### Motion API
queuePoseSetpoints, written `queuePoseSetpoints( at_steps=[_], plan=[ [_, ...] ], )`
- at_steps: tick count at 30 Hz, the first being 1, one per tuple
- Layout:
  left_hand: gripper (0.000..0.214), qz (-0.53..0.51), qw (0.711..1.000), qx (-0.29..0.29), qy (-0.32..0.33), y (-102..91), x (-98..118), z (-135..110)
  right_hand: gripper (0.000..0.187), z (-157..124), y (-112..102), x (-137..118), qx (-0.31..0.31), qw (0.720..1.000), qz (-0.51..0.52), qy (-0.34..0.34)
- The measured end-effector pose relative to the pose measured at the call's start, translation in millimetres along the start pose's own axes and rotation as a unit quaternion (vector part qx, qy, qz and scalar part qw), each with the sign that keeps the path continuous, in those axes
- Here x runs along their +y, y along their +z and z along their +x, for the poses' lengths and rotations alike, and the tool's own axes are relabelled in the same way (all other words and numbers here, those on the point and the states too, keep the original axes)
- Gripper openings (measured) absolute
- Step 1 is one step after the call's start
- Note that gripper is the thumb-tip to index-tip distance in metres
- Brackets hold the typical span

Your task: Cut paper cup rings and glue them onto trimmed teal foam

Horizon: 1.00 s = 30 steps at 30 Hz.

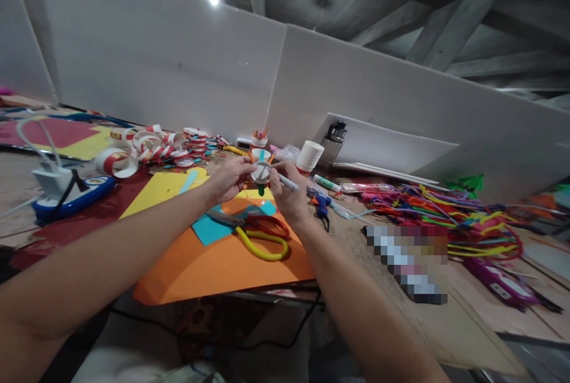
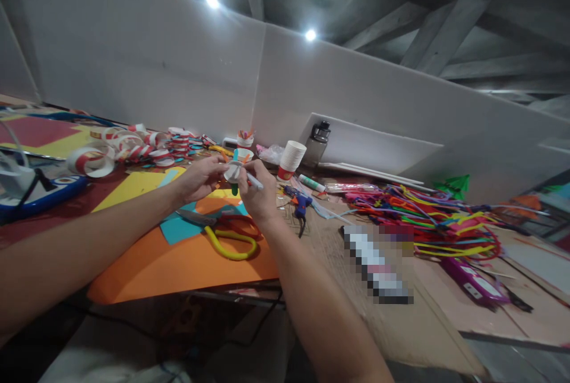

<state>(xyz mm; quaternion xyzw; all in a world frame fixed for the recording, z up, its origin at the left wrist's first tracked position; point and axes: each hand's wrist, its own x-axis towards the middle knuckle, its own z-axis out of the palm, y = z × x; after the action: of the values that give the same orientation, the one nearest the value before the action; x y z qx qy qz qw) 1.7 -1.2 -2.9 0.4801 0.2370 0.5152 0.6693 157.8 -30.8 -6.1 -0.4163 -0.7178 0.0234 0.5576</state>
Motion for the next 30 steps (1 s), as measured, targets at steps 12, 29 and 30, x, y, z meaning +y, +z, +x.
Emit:
queuePoseSetpoints(
  at_steps=[12,29,30],
  plan=[
    [0.012,-0.001,1.0,0.005,0.004,-0.8,0.1,1.2,0.014,0.2,1.7,2.5,0.014,1.0,0.023,0.007],
    [0.012,-0.021,1.0,0.015,0.006,2.3,2.5,-0.9,0.016,-0.9,1.9,3.4,0.007,0.999,0.038,0.011],
    [0.012,-0.022,1.0,0.016,0.007,1.8,2.2,-0.5,0.017,-0.9,2.4,3.9,0.008,0.999,0.045,0.016]
  ],
)
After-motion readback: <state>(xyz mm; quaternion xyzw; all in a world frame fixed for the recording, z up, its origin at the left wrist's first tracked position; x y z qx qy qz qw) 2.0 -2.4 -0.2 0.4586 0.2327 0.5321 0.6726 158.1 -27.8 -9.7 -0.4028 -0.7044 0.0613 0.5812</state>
